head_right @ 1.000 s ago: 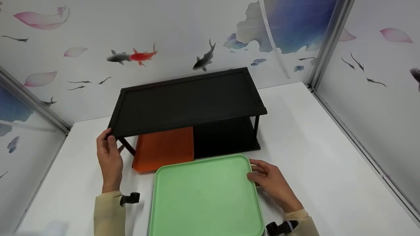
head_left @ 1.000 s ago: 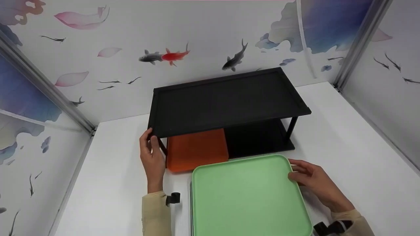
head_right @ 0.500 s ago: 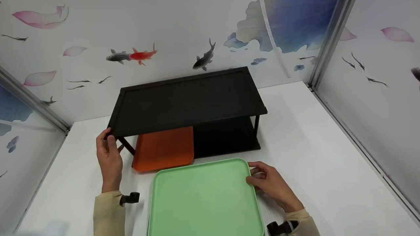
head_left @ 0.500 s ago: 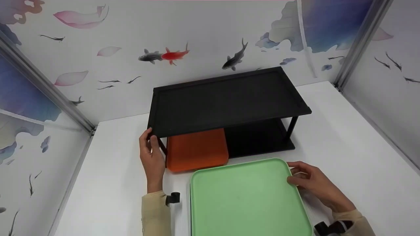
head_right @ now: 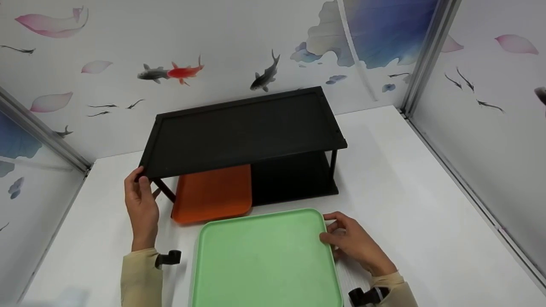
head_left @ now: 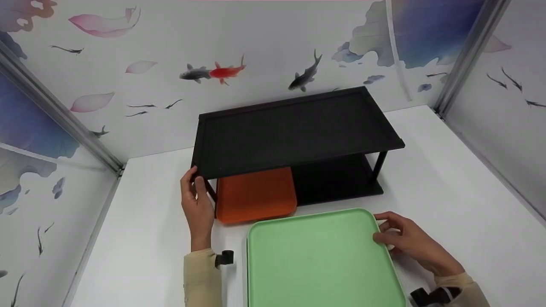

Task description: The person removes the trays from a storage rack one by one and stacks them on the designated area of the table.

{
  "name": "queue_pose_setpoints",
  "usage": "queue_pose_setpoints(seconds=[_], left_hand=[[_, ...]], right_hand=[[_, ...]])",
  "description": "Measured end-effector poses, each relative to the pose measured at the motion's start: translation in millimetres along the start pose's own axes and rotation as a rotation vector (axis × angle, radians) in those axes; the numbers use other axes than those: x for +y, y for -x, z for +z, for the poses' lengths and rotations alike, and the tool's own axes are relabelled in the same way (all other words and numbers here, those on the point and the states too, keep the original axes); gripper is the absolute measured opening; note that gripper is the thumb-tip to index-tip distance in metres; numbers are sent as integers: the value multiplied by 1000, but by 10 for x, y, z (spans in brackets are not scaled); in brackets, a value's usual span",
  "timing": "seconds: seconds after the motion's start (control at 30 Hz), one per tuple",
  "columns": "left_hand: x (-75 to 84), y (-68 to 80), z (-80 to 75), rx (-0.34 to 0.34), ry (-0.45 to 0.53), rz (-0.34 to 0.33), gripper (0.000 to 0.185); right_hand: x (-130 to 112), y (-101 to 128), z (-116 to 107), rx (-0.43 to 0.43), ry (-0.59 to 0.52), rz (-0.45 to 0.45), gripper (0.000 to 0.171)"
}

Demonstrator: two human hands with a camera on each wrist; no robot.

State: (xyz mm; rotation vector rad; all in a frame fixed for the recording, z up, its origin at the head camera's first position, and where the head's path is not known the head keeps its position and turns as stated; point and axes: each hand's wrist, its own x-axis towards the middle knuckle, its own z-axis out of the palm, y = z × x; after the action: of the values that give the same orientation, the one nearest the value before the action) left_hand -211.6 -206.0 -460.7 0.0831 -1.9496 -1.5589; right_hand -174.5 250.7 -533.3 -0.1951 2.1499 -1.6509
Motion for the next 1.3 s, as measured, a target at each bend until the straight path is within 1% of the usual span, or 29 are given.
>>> queue_pose_setpoints(seconds=[0.2,0.47,0.77,0.9,0.97,1.03,1.13,1.2,1.3], left_hand=[[-10,-3,-1,2,2,7,37],[-17,-6,9,3,2,-11,37],[37,14,1,0,-16,-11,37],[7,19,-3,4,-22,-16,37],[-81,2,-1,7,-23,-20,37],[-180,-19,2,8,-21,-21,38],[-330,-58,2,4,-24,-19,38],[-366,-68,-7,-1,-26,-14,38],[-380,-84,-26,-6,-26,-4,38]], right_hand=[[-2,1,21,-22,6,21,57],[-14,6,37,-5,16,33,59],[-13,4,45,8,30,43,60],[1,-16,36,1,37,36,58],[-8,-19,25,15,36,22,56],[-37,-18,15,48,33,9,56],[-133,-10,12,95,37,-14,55],[-238,-11,23,106,55,-40,53],[-458,-35,54,83,69,-99,51]])
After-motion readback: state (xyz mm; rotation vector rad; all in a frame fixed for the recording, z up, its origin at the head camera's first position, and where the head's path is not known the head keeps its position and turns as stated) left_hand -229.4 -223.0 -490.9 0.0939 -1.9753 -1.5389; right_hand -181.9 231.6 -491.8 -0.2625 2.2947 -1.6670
